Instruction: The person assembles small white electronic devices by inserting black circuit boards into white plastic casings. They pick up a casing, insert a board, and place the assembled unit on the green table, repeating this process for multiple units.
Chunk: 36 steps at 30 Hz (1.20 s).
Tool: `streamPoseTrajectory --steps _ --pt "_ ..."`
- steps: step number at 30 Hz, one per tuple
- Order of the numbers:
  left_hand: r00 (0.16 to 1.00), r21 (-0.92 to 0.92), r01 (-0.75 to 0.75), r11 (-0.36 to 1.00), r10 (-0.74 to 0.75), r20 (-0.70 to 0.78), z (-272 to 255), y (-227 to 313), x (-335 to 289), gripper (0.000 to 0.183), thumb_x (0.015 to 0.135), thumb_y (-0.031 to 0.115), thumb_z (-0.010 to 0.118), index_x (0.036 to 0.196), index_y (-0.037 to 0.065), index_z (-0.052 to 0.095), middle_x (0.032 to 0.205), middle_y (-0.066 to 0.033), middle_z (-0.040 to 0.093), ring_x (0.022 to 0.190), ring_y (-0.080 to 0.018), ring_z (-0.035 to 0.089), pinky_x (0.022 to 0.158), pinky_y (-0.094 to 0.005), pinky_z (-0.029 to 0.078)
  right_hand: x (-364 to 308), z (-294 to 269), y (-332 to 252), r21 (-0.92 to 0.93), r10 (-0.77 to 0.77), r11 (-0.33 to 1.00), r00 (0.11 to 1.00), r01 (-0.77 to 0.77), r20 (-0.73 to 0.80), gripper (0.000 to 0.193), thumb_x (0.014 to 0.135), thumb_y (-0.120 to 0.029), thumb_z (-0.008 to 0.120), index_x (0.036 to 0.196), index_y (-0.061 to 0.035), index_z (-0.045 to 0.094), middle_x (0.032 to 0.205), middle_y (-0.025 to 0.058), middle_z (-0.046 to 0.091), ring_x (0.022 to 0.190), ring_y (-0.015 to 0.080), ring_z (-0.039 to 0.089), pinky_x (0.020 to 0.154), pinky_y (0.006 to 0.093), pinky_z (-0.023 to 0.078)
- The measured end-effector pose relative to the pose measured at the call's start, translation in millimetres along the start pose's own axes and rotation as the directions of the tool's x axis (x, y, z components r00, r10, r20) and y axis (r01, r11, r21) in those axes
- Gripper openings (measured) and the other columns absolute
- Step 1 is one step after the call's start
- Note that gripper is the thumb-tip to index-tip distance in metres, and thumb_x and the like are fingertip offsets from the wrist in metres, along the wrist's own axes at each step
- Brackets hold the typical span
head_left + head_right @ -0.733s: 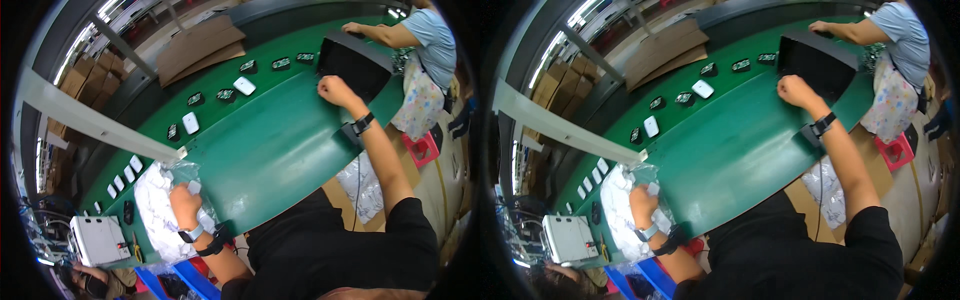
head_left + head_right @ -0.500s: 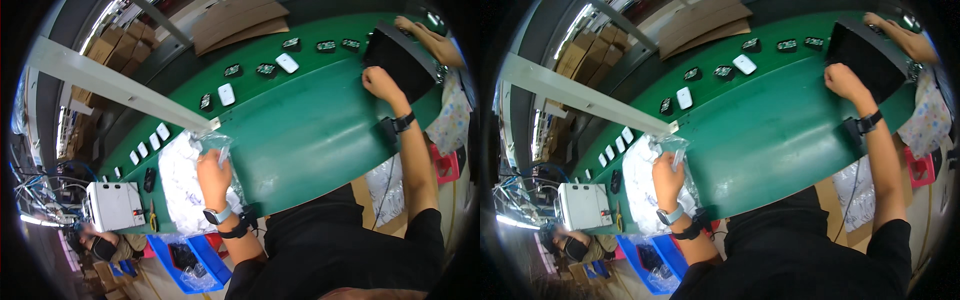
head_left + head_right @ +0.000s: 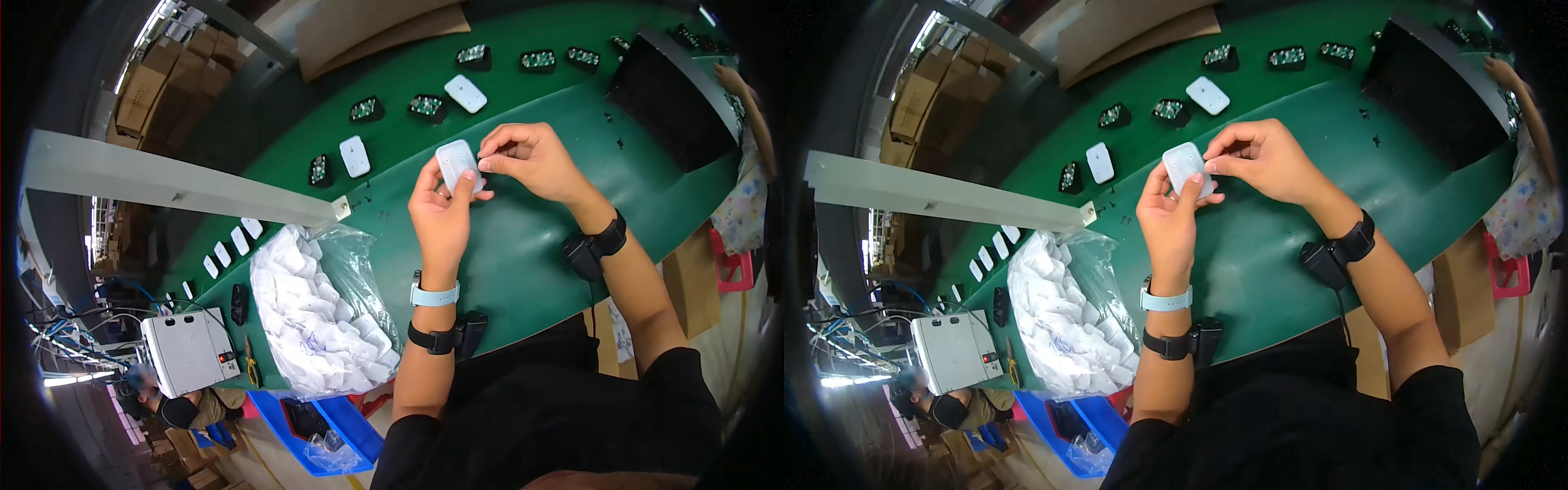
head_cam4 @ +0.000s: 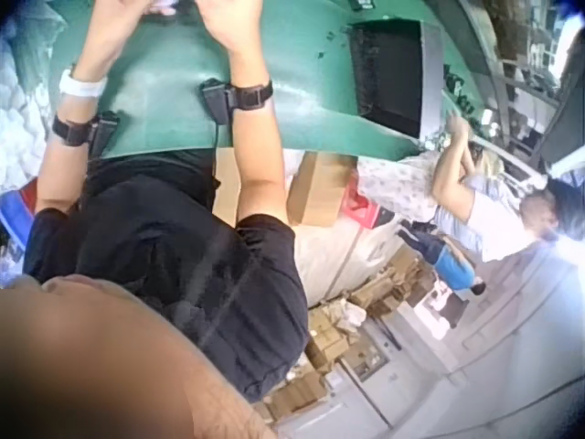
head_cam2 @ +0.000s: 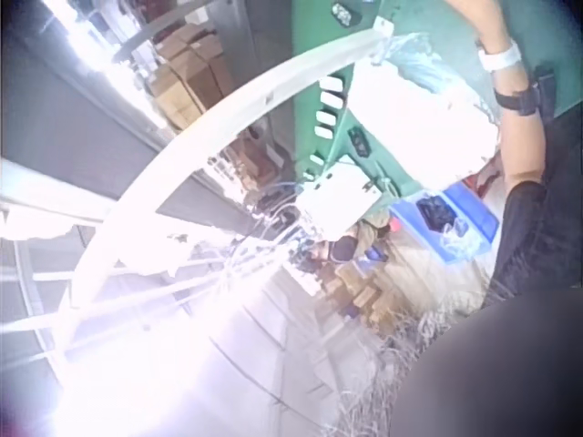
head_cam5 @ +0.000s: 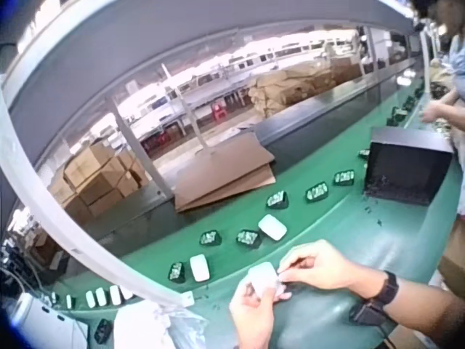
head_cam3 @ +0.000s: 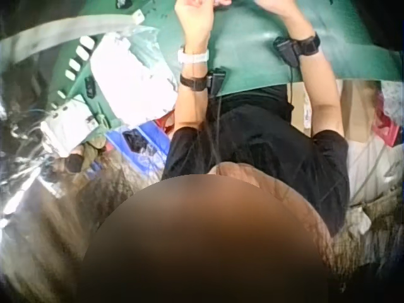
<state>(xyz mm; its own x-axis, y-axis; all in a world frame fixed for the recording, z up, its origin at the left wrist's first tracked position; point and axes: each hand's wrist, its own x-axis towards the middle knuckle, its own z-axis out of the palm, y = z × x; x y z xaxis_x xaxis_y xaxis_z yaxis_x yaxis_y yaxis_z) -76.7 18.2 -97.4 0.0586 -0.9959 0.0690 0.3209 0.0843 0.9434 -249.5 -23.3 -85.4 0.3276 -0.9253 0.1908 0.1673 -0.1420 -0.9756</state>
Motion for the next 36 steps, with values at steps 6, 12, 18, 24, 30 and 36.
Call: streamPoseTrajectory --steps 6,12,18,24,30,36 --pt "0.999 0.034 0.035 0.999 -0.035 -0.010 -1 -11 -3 0.037 0.093 -0.004 0.061 0.128 -0.006 0.053 0.110 -0.0131 0.066 0.089 -0.0170 0.068 0.067 -0.0254 0.057 -10 1 14 -0.081 0.156 0.983 0.982 -0.164 -0.104 0.010 0.089 0.000 0.070 0.097 0.0051 0.071 0.089 0.0058 0.071 0.082 0.0105 0.066 0.074 0.0255 0.055" --pt "0.998 0.153 0.064 0.986 -0.061 -0.024 -14 -13 -1 0.037 0.089 -0.009 0.062 0.126 -0.005 0.057 0.105 -0.0076 0.067 0.092 -0.0101 0.064 0.079 -0.0221 0.051 -9 -1 7 -0.382 -0.208 0.905 0.978 0.185 -0.018 0.007 0.086 -0.001 0.071 0.092 0.0012 0.070 0.087 0.0049 0.068 0.073 0.0112 0.060 0.065 0.0254 0.049" --pt "0.998 0.178 0.015 0.984 -0.026 0.058 -17 -12 -3 0.022 0.097 0.000 0.059 0.117 -0.007 0.063 0.107 -0.0087 0.067 0.094 -0.0141 0.066 0.084 -0.0272 0.054 -12 4 8 -0.511 -0.282 0.813 0.957 0.278 0.072 0.006 0.085 -0.002 0.071 0.090 -0.0010 0.068 0.084 0.0063 0.066 0.072 0.0175 0.061 0.063 0.0288 0.049" --pt "0.999 -0.059 0.016 0.998 -0.019 -0.039 -10 -22 -4 0.024 0.104 0.012 0.054 0.116 -0.007 0.063 0.105 -0.0078 0.066 0.088 -0.0161 0.065 0.080 -0.0297 0.056 -12 7 9 -0.517 -0.318 0.785 0.938 0.340 0.135 0.009 0.084 -0.003 0.072 0.090 -0.0021 0.065 0.081 0.0079 0.064 0.073 0.0234 0.061 0.064 0.0327 0.050" --pt "0.996 0.215 0.059 0.975 -0.073 0.060 -10 -11 -1 0.027 0.101 0.008 0.058 0.122 -0.008 0.060 0.102 -0.0066 0.066 0.090 -0.0139 0.063 0.079 -0.0288 0.053 -14 4 11 -0.576 -0.419 0.711 0.901 0.404 0.114 0.009 0.083 -0.003 0.072 0.088 -0.0024 0.064 0.079 0.0080 0.063 0.073 0.0253 0.059 0.064 0.0345 0.049" --pt "0.981 0.095 0.005 0.995 -0.023 0.191 -7 -10 -4 0.036 0.094 -0.008 0.059 0.130 -0.009 0.058 0.121 -0.0083 0.055 0.106 -0.0161 0.061 0.089 -0.0284 0.052 -12 3 17 -0.608 -0.473 0.660 0.873 0.441 0.119 0.010 0.082 -0.004 0.072 0.088 -0.0018 0.063 0.080 0.0086 0.062 0.075 0.0264 0.060 0.065 0.0361 0.050"
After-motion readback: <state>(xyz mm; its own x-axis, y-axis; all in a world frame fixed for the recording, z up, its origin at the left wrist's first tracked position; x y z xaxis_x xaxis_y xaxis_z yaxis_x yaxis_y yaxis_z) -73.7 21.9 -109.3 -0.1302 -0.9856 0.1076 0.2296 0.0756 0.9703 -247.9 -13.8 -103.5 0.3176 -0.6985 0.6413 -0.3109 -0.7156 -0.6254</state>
